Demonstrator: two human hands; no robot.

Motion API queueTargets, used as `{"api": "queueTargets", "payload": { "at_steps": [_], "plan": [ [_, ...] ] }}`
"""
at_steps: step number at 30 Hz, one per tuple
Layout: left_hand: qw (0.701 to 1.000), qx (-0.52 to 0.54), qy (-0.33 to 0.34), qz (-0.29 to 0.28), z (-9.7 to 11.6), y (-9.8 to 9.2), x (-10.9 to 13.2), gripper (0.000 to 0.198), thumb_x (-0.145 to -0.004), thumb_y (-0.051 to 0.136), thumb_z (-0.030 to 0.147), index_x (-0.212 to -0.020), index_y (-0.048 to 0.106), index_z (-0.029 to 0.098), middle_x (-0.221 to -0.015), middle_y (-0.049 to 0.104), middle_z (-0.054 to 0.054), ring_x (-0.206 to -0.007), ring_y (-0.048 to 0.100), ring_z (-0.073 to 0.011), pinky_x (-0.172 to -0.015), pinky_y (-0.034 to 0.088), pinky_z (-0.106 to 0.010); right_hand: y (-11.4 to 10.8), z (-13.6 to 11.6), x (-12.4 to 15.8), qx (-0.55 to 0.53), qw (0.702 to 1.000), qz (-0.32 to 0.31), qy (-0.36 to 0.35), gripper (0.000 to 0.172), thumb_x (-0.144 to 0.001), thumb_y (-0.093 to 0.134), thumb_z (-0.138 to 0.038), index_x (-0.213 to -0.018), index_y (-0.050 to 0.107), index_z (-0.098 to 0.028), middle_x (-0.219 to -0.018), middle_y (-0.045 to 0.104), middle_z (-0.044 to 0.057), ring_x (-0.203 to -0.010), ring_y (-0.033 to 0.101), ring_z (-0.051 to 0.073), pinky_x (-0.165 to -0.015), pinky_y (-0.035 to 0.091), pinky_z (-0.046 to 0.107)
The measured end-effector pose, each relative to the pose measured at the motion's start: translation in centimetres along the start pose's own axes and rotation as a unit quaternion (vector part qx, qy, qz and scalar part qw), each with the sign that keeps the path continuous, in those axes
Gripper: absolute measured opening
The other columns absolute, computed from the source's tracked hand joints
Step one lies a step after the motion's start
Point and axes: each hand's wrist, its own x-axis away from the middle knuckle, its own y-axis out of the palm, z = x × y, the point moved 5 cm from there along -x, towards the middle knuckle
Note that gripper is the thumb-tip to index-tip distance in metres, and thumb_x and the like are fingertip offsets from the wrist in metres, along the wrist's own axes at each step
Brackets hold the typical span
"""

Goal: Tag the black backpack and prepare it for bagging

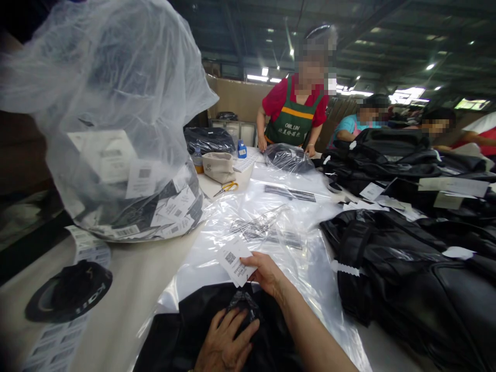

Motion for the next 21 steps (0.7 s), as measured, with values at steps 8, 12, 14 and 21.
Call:
{"api": "queueTargets", "payload": {
  "at_steps": [8,12,14,21],
  "plan": [
    [0.999,0.010,-0.028,-0.038,0.1,-0.4,-0.2,0.031,-0.087,0.047,0.039,-0.116,0.054,0.035,-0.109,0.062,0.003,-0.105,0.050,-0.0155,-0.097,0.026,-0.034,-0.8,-2.3,2.2,0.074,0.989,0.038,-0.124,0.041,-0.043,0.078,-0.025,-0.079,0.063,-0.015,-0.075,0.069,0.002,-0.068,0.062,0.018,-0.065,0.049,0.031],
    [0.997,-0.003,-0.020,-0.074,0.3,-1.2,-0.9,0.030,-0.091,0.037,0.035,-0.116,0.054,0.034,-0.108,0.062,0.003,-0.101,0.051,-0.0162,-0.091,0.031,-0.036,-1.9,-2.1,5.0,0.204,0.941,0.175,-0.204,0.030,-0.057,0.071,-0.040,-0.070,0.061,-0.015,-0.060,0.062,-0.001,-0.056,0.055,0.015,-0.054,0.045,0.027],
    [0.997,0.003,-0.022,-0.079,0.4,-1.4,-1.1,0.031,-0.092,0.035,0.034,-0.116,0.054,0.034,-0.107,0.063,0.002,-0.100,0.052,-0.0163,-0.089,0.033,-0.037,-2.4,-1.3,6.8,0.243,0.915,0.240,-0.215,0.028,-0.061,0.067,-0.042,-0.069,0.060,-0.016,-0.058,0.060,-0.001,-0.054,0.053,0.014,-0.050,0.042,0.025],
    [0.997,0.065,-0.047,-0.009,0.5,-2.1,-1.4,0.031,-0.092,0.032,0.034,-0.107,0.059,0.027,-0.102,0.062,-0.001,-0.099,0.051,-0.0185,-0.090,0.037,-0.039,-2.1,7.6,11.0,-0.028,0.963,0.266,-0.022,0.048,-0.047,0.074,-0.040,-0.086,0.061,-0.015,-0.075,0.068,0.006,-0.068,0.062,0.021,-0.056,0.049,0.029]
  ]
}}
